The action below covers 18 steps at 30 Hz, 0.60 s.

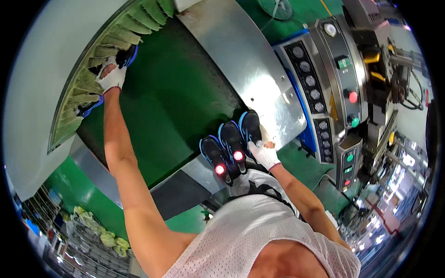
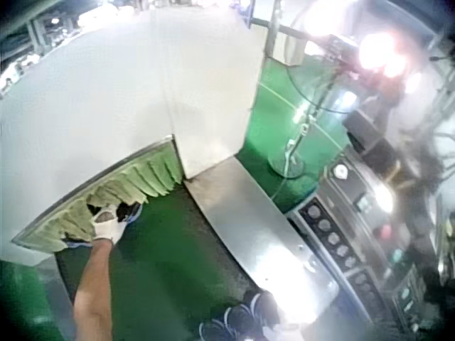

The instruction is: The person repeatedly picks up blue shoe uppers from a conveyor belt and places them into a metal jig on a machine. They press a green button to activate the machine, then remove the processed shoes and place them on a metal tray. The person continues this cycle of loading, processing, and unloading shoes throughout the video.

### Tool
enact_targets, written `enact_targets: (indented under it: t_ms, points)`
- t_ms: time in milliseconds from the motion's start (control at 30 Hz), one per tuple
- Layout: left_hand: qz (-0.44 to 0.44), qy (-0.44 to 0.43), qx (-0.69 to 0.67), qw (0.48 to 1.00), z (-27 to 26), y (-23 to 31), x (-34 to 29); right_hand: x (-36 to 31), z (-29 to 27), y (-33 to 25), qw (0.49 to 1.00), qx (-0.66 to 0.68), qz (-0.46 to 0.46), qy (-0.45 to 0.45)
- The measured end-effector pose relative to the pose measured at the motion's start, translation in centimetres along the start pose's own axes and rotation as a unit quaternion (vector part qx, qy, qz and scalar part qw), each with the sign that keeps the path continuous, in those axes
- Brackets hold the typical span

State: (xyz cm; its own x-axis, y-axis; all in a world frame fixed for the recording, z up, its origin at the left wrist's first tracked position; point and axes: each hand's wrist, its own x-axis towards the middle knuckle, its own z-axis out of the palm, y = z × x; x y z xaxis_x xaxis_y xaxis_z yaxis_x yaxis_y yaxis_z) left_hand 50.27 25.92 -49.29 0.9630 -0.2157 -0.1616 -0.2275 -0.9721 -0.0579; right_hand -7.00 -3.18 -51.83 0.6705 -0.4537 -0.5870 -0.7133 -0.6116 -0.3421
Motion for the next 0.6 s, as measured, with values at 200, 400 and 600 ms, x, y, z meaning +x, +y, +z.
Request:
enact_targets:
  t_ms: [200, 400, 600]
  points:
    - [0.099, 0.019, 0.009, 0.995, -0.2, 6.4, -9.1, -0.2, -2.1, -4.5, 0.996, 0.067, 0.034, -0.053]
    - [0.035, -0.118, -0.18, 0.976, -3.9, 14.2, -19.5, -1.8, -8.4, -3.7, 0.978, 0.196, -0.067, -0.002]
    - [0.094, -0.152, -0.601, 0.779, -11.1, 23.8, -33.3, -6.1, -17.4, 0.4, 0.908, 0.414, -0.064, 0.019]
